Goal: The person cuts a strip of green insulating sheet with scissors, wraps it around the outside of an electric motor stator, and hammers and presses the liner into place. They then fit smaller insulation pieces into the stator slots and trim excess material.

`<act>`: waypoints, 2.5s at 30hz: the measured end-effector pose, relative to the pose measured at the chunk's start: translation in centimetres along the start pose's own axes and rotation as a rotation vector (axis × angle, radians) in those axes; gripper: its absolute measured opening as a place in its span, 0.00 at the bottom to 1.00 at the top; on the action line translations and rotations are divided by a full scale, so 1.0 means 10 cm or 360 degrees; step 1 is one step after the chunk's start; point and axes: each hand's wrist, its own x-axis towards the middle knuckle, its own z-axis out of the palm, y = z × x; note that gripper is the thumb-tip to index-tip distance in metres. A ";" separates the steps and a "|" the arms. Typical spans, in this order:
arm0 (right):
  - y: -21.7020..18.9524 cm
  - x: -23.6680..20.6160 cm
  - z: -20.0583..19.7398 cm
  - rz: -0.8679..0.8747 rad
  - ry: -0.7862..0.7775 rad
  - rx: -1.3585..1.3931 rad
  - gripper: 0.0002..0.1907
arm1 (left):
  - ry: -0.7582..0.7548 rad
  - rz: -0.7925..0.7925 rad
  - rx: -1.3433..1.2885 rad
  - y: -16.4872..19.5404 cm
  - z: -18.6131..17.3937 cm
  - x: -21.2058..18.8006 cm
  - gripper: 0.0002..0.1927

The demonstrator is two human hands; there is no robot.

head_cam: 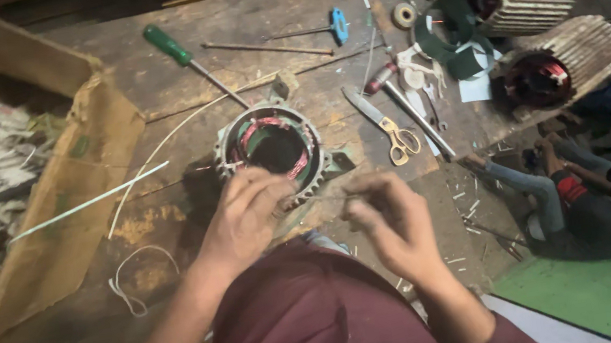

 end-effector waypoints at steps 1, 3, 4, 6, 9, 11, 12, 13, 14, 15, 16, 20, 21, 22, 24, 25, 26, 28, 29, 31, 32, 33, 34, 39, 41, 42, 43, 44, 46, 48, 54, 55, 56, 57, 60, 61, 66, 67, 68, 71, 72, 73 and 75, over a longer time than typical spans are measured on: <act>-0.03 -0.05 -0.02 -0.0047 0.0020 -0.0026 0.08 | 0.0022 -0.0029 0.0120 0.03 -0.03 -0.04 0.20; -0.11 -0.15 -0.03 -0.0187 -0.0018 -0.0252 0.09 | 0.0077 -0.0080 0.0388 0.10 -0.08 -0.12 0.20; -0.14 -0.19 0.00 -0.0269 -0.0050 -0.0353 0.11 | 0.0027 -0.0040 0.0295 0.14 -0.11 -0.16 0.20; -0.21 -0.24 0.08 -0.0398 -0.0136 -0.0644 0.09 | -0.0046 0.0115 0.0196 0.21 -0.16 -0.27 0.19; -0.27 -0.29 0.23 -0.0688 -0.0186 -0.0875 0.07 | 0.0082 0.0182 0.0189 0.25 -0.20 -0.41 0.16; -0.27 -0.32 0.30 -0.0699 -0.0151 -0.0902 0.08 | 0.0150 0.0105 0.0351 0.09 -0.22 -0.45 0.15; -0.26 -0.33 0.32 -0.0708 -0.0170 -0.0850 0.08 | 0.0181 0.0079 0.0417 -0.01 -0.23 -0.46 0.14; -0.23 -0.35 0.33 -0.0708 -0.0179 -0.0803 0.08 | 0.0167 0.0054 0.0442 -0.11 -0.25 -0.48 0.15; -0.20 -0.36 0.32 -0.0703 -0.0181 -0.0760 0.08 | 0.0150 0.0034 0.0461 -0.21 -0.26 -0.50 0.16; -0.15 -0.37 0.31 -0.0640 -0.0137 -0.0726 0.08 | 0.0133 0.0018 0.0479 -0.28 -0.26 -0.53 0.16; -0.10 -0.36 0.29 -0.0590 -0.0104 -0.0702 0.08 | 0.0156 0.0023 0.0471 -0.31 -0.26 -0.56 0.16; 0.17 -0.30 0.10 -0.0518 -0.0143 -0.0677 0.09 | 0.0229 -0.0067 0.0498 -0.21 -0.37 -0.74 0.19; 0.24 -0.26 0.03 -0.0496 -0.0162 -0.0671 0.10 | 0.0247 -0.0106 0.0529 -0.18 -0.45 -0.78 0.20; 0.32 -0.22 -0.05 -0.0471 -0.0184 -0.0666 0.10 | 0.0290 -0.0123 0.0538 -0.13 -0.54 -0.82 0.18; 0.48 -0.12 -0.22 -0.0427 -0.0226 -0.0671 0.11 | 0.0384 -0.0154 0.0557 -0.05 -0.78 -0.92 0.16; 0.58 -0.06 -0.29 -0.0405 -0.0245 -0.0674 0.11 | 0.0450 -0.0142 0.0687 -0.03 -0.94 -0.98 0.15; 0.67 0.00 -0.38 -0.0375 -0.0261 -0.0678 0.12 | 0.0512 -0.0132 0.0815 -0.01 -1.12 -1.06 0.14; 0.82 0.08 -0.57 -0.0310 -0.0289 -0.0701 0.12 | 0.0606 -0.0215 0.1266 -0.03 -1.46 -1.22 0.16; 0.88 0.11 -0.65 -0.0279 -0.0306 -0.0721 0.13 | 0.0632 -0.0309 0.1590 -0.06 -1.61 -1.28 0.18; 0.99 0.17 -0.79 -0.0217 -0.0329 -0.0757 0.14 | 0.0801 -0.0785 0.1715 -0.10 -1.82 -1.40 0.16; 1.03 0.19 -0.84 -0.0190 -0.0346 -0.0772 0.14 | 0.0703 -0.0903 0.1694 -0.11 -1.89 -1.45 0.15; 1.06 0.20 -0.88 -0.0167 -0.0361 -0.0790 0.14 | 0.0603 -0.1017 0.1671 -0.12 -1.94 -1.49 0.14; 1.08 0.22 -0.90 -0.0150 -0.0374 -0.0803 0.15 | 0.0501 -0.1123 0.1646 -0.13 -1.95 -1.52 0.12; 1.14 0.27 -0.90 -0.0092 -0.0489 -0.0803 0.17 | 0.0456 -0.1027 0.1488 0.04 -1.68 -1.67 0.16; 1.17 0.30 -0.92 -0.0098 -0.0597 -0.0790 0.18 | 0.0410 -0.1024 0.1448 0.07 -1.57 -1.72 0.16; 1.18 0.31 -0.93 -0.0110 -0.0667 -0.0790 0.18 | 0.0375 -0.1018 0.1435 0.08 -1.54 -1.75 0.16; 1.18 0.33 -0.94 -0.0241 -0.0849 -0.0887 0.20 | 0.0341 -0.1010 0.1428 0.09 -1.51 -1.77 0.17; 1.19 0.32 -0.95 -0.0115 -0.0792 -0.0825 0.22 | 0.0329 -0.1013 0.1429 0.09 -1.50 -1.78 0.17; 1.15 0.31 -0.92 -0.0168 -0.0523 -0.0885 0.21 | 0.0314 -0.1022 0.1440 0.09 -1.48 -1.79 0.18; 1.02 0.27 -0.79 -0.0329 -0.0193 -0.1005 0.21 | 0.0284 -0.1039 0.1426 0.10 -1.48 -1.80 0.18; 0.02 0.12 0.18 -0.1040 -0.0037 -0.1168 0.20 | 0.0255 -0.1033 0.1431 0.11 -1.49 -1.82 0.18; -0.19 0.11 0.37 -0.1147 -0.0131 -0.1212 0.20 | 0.0261 -0.1021 0.1430 0.11 -1.50 -1.83 0.18; -0.33 0.08 0.59 -0.1240 -0.0258 -0.1282 0.20 | 0.0258 -0.1026 0.1436 0.11 -1.50 -1.83 0.18; -0.46 0.10 0.78 -0.1318 -0.0457 -0.1371 0.20 | 0.0253 -0.1035 0.1439 0.11 -1.50 -1.83 0.19; -0.56 0.04 1.34 -0.1411 -0.0577 -0.1318 0.17 | 0.0273 -0.1016 0.1445 0.12 -1.51 -1.84 0.18; -0.57 0.07 1.43 -0.1466 -0.0670 -0.1361 0.18 | 0.0288 -0.1000 0.1444 0.12 -1.51 -1.83 0.18; -0.45 0.14 1.70 -0.1132 -0.0913 -0.1486 0.24 | 0.0200 -0.1026 0.1462 0.10 -1.50 -1.81 0.19; -0.42 0.18 1.74 -0.1001 -0.0966 -0.1433 0.27 | 0.0190 -0.1033 0.1485 0.09 -1.50 -1.80 0.19; -0.39 0.23 1.76 -0.0875 -0.1019 -0.1375 0.31 | 0.0200 -0.1025 0.1487 0.09 -1.49 -1.80 0.18; -0.23 0.38 1.90 -0.0425 -0.1081 -0.1397 0.38 | 0.0219 -0.1014 0.1479 0.08 -1.48 -1.79 0.17; -0.16 0.43 1.94 -0.0523 -0.1030 -0.1408 0.39 | 0.0218 -0.1016 0.1462 0.08 -1.47 -1.79 0.17; -0.11 0.47 1.98 -0.0621 -0.0976 -0.1417 0.40 | 0.0217 -0.1016 0.1445 0.08 -1.47 -1.78 0.17; -0.01 0.55 2.05 -0.0765 -0.0956 -0.1393 0.39 | 0.0219 -0.1014 0.1414 0.10 -1.47 -1.75 0.18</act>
